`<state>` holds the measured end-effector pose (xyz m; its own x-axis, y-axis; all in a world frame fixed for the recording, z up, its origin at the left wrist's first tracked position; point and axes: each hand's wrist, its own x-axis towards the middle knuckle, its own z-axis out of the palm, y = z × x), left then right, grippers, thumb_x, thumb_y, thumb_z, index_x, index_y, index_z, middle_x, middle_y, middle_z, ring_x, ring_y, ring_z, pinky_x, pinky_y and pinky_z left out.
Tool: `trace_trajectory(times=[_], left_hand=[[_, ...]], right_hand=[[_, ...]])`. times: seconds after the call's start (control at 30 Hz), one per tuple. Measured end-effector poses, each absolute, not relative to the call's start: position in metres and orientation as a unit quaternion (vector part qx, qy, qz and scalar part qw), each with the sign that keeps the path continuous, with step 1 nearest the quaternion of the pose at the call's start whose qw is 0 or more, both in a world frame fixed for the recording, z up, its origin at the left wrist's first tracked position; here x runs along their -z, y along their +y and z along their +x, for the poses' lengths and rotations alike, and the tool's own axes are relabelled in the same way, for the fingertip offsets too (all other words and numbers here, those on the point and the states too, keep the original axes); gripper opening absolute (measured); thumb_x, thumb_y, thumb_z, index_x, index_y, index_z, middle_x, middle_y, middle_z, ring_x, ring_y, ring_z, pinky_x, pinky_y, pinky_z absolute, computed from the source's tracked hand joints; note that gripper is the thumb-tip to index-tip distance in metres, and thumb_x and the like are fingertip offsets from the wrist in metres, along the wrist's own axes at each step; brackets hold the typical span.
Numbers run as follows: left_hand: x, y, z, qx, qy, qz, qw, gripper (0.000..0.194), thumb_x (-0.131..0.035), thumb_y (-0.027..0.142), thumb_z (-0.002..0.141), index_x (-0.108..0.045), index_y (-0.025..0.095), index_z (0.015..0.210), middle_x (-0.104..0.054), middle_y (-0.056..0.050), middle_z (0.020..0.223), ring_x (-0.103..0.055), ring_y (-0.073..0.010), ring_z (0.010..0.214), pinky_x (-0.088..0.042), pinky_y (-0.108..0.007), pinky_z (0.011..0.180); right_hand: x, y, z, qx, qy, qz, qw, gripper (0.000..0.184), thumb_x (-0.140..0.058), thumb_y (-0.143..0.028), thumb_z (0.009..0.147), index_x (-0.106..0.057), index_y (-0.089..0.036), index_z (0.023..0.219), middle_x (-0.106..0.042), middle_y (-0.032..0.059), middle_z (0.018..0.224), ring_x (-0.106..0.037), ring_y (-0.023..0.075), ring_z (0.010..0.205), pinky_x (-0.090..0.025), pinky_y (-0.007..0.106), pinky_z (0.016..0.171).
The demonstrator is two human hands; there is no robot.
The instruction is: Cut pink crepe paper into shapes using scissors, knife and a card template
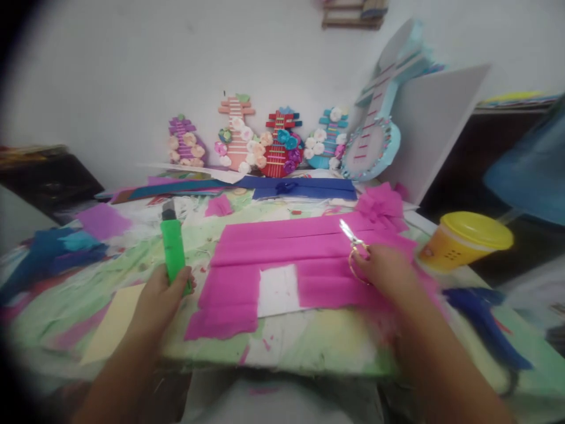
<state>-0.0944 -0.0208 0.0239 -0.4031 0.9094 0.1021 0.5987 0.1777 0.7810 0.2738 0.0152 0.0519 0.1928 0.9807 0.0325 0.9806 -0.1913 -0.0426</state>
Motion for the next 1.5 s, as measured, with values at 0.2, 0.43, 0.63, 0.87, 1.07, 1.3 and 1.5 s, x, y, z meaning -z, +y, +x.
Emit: trace_trajectory(times=[0.2,0.43,0.63,0.87,1.07,1.3,1.5], left_hand=[[-0.021,-0.017,-0.094,-0.338,0.742,0.549,0.184,0.022,-0.041,0.043,0.076,-0.045,0.021,0.074,-0.056,0.000,0.062,-0.055,-0.0177,0.059,-0.040,-0.027,0.054],[-0.013,-0.015,-0.083,-0.277,0.727,0.611,0.146,0.022,-0.036,0.043,0.079,-0.044,0.023,0.085,-0.058,-0.002,0.077,-0.056,-0.0211,0.072,-0.040,-0.028,0.058],[-0.014,-0.014,-0.090,-0.253,0.786,0.543,0.152,0.025,-0.034,0.045,0.080,-0.043,0.022,0.081,-0.058,-0.005,0.073,-0.056,-0.0235,0.070,-0.039,-0.029,0.057],[-0.014,-0.012,-0.088,-0.260,0.777,0.552,0.154,0.022,-0.035,0.040,0.081,-0.044,0.021,0.084,-0.057,-0.005,0.075,-0.056,-0.0227,0.072,-0.038,-0.029,0.060],[-0.006,-0.014,-0.087,-0.333,0.693,0.599,0.223,0.022,-0.038,0.040,0.080,-0.046,0.020,0.087,-0.056,0.000,0.072,-0.054,-0.0186,0.068,-0.040,-0.028,0.062],[-0.004,-0.019,-0.086,-0.371,0.605,0.608,0.356,0.020,-0.042,0.038,0.081,-0.047,0.019,0.084,-0.051,0.002,0.065,-0.049,-0.0138,0.060,-0.038,-0.025,0.058],[-0.002,-0.024,-0.091,-0.397,0.601,0.599,0.349,0.021,-0.043,0.039,0.080,-0.048,0.018,0.083,-0.052,0.001,0.065,-0.049,-0.0145,0.061,-0.038,-0.026,0.059]], right_hand=[[-0.058,0.014,0.338,0.064,-0.560,-0.826,-0.025,0.037,-0.032,-0.043,0.079,-0.054,-0.015,0.070,-0.057,0.0175,0.071,-0.055,0.0262,0.066,-0.031,0.032,0.053],[-0.074,0.084,0.340,0.041,-0.619,-0.783,-0.037,0.037,-0.035,-0.036,0.079,-0.058,-0.007,0.075,-0.057,0.0191,0.078,-0.053,0.0207,0.070,-0.031,0.029,0.056],[-0.073,0.155,0.313,0.055,-0.709,-0.701,-0.051,0.031,-0.040,-0.035,0.077,-0.058,-0.010,0.079,-0.059,0.0146,0.082,-0.051,0.0175,0.075,-0.032,0.026,0.062],[-0.049,0.215,0.259,0.037,-0.810,-0.583,-0.061,0.023,-0.047,-0.031,0.073,-0.062,-0.016,0.083,-0.063,0.0075,0.085,-0.055,0.0163,0.075,-0.033,0.022,0.060],[-0.044,0.231,0.219,0.015,-0.824,-0.562,-0.073,0.023,-0.052,-0.025,0.068,-0.065,-0.013,0.083,-0.065,0.0115,0.079,-0.058,0.0216,0.076,-0.039,0.028,0.064],[-0.014,0.169,0.146,0.033,-0.866,-0.498,0.020,0.060,-0.026,-0.052,0.081,-0.030,-0.019,0.130,-0.035,0.0118,0.132,-0.036,0.0222,0.118,-0.029,0.032,0.093],[0.017,0.145,0.145,0.010,-0.862,-0.507,-0.018,0.076,-0.015,-0.070,0.071,-0.025,-0.025,0.132,-0.025,0.0122,0.138,-0.025,0.0325,0.123,-0.020,0.049,0.096]])
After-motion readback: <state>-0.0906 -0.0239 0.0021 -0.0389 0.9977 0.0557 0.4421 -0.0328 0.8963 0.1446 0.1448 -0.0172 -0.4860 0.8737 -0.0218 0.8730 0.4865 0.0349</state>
